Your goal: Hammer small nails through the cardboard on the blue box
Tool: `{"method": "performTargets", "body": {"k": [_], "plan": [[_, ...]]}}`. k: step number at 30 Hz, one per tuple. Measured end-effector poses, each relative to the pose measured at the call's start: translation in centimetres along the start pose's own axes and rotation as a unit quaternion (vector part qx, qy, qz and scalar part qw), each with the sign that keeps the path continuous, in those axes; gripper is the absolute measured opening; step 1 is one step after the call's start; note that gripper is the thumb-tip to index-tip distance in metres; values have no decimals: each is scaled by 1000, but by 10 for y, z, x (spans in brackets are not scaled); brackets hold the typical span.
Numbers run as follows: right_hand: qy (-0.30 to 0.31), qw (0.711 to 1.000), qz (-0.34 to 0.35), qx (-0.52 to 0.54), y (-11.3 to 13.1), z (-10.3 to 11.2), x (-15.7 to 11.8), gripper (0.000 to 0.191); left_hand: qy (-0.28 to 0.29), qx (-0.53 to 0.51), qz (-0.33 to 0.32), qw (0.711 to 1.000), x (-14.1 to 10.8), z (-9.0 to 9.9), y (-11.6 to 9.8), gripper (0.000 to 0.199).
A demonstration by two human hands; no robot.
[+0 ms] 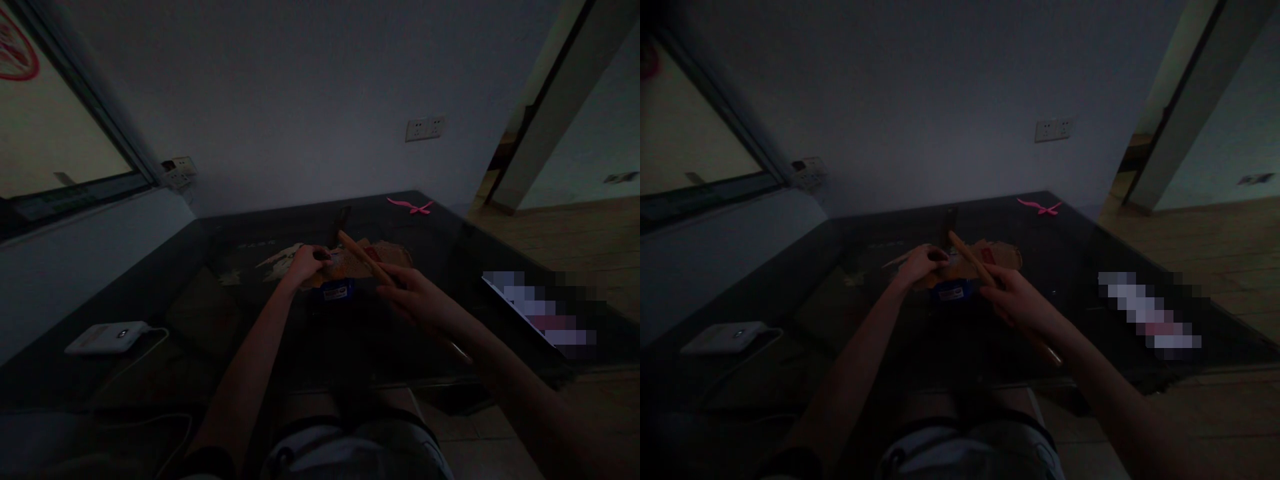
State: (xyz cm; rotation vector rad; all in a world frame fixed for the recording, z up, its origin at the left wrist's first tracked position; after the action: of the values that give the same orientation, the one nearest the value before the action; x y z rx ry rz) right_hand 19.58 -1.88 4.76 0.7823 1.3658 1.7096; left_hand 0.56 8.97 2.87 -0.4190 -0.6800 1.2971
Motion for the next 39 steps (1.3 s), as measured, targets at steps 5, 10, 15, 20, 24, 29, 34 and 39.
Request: {"method": "performTargets", "body": {"k": [5,10,15,20,24,29,34,39], "plan": [[-40,992,-6,117,-35,0,-7,58,24,-97,-77,992,-8,12,-16,33],[-49,980,18,190,-59,-5,-10,58,-83,-122,-100,984,-31,52,-22,32],[-55,966,38,250,-69,-9,-10,56,-180,-83,-76,977,-57,73,-9,20],[-52,964,50,256,-68,-9,-10,51,-181,-58,-47,981,-56,63,4,19],[-53,964,44,257,-69,-10,-11,53,-112,-32,-23,993,-35,43,9,26],[-50,967,39,245,-76,-12,-11,56,-42,73,-26,996,-16,26,8,12],[-49,967,43,247,-80,-13,-10,55,-54,109,-55,991,-14,27,4,10],[-52,970,28,235,-83,-14,-10,58,-70,124,-70,987,-19,28,-1,11]]}}
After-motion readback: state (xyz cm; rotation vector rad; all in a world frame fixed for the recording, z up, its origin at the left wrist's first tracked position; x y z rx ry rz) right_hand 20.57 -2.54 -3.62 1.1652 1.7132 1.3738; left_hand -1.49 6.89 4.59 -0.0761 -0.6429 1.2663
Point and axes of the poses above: each hand's wrist, its own x-axis towards the middle knuckle, its own z-axis out of the back of the hand, y = z × x, the point moved 10 cm from there along x, towards the middle knuckle, and after that the axes turned 3 degrees about x, right-handed, at the moved point
